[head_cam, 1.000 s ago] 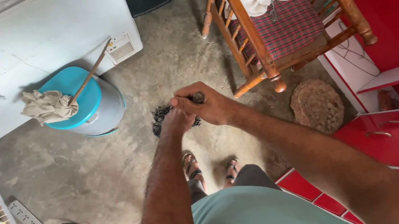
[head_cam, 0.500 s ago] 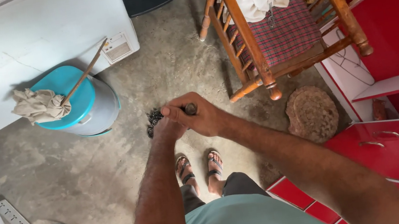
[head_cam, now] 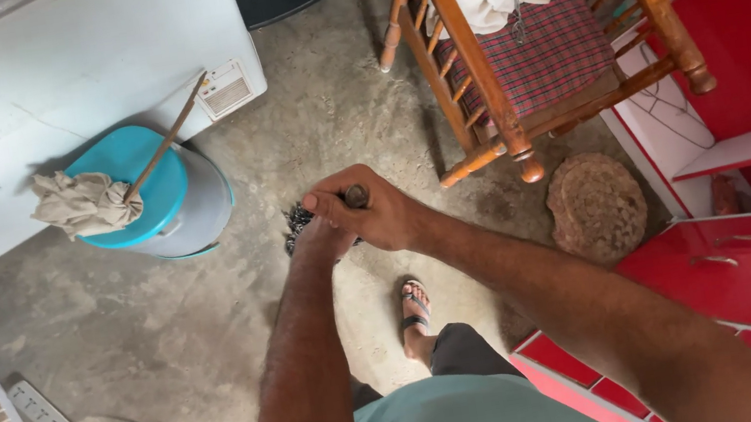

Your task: Mopping the floor of a grocery store near shelves and a freezer.

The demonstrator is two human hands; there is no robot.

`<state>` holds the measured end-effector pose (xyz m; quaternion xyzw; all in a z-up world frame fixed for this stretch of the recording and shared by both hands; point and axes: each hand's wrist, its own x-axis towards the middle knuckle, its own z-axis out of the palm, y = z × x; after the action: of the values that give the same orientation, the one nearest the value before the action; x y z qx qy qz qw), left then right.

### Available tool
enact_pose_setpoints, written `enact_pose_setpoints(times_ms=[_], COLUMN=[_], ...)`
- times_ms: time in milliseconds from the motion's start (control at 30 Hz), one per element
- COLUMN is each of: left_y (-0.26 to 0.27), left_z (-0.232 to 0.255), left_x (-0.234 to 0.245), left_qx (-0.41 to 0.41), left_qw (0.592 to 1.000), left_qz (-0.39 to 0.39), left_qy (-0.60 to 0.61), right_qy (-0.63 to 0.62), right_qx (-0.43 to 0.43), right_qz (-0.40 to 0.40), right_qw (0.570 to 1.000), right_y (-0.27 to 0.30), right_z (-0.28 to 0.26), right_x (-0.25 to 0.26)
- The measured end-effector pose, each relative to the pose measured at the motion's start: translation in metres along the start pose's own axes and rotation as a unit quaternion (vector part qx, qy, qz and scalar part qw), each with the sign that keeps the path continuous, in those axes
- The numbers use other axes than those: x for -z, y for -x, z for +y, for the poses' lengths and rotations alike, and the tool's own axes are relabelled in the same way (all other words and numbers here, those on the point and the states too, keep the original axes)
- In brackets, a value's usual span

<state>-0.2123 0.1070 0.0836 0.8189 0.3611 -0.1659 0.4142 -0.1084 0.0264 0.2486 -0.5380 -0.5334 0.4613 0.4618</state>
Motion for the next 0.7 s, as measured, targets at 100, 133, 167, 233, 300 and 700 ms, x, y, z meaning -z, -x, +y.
enact_pose_setpoints(times_ms=[100,133,167,233,300,700], left_y=[0.007,0.005,0.002,-0.002,0.008,-0.001], left_z=[0.0,-0.003,-0.008,-0.021,-0.025,-0.054], left_x=[0.024,0.028,0.033,0.042,0.06,0.098], left_qx=[0.005,0.009,0.005,-0.018,-0.015,-0.053], left_qw=[1.0,0.999,0.999,0.997,0.996,0.987], left_qz=[-0.029,-0.047,-0.054,-0.071,-0.086,-0.147], left_qy=[0.006,0.006,-0.002,-0.022,-0.02,-0.043], right_qy=[-0.011,-0.021,-0.024,0.036,0.024,0.061], right_qx=[-0.003,-0.002,-0.003,-0.027,-0.026,-0.005], right_qz=[0.03,0.046,0.057,0.076,0.093,0.112], right_qw=[0.999,0.999,0.998,0.996,0.995,0.992], right_y=[-0.015,-0.019,-0.024,-0.033,-0.046,-0.088], right_z=[-0.002,-0.001,0.002,0.008,0.002,-0.007], right_x=[-0.012,-0.017,-0.022,-0.035,-0.049,-0.078])
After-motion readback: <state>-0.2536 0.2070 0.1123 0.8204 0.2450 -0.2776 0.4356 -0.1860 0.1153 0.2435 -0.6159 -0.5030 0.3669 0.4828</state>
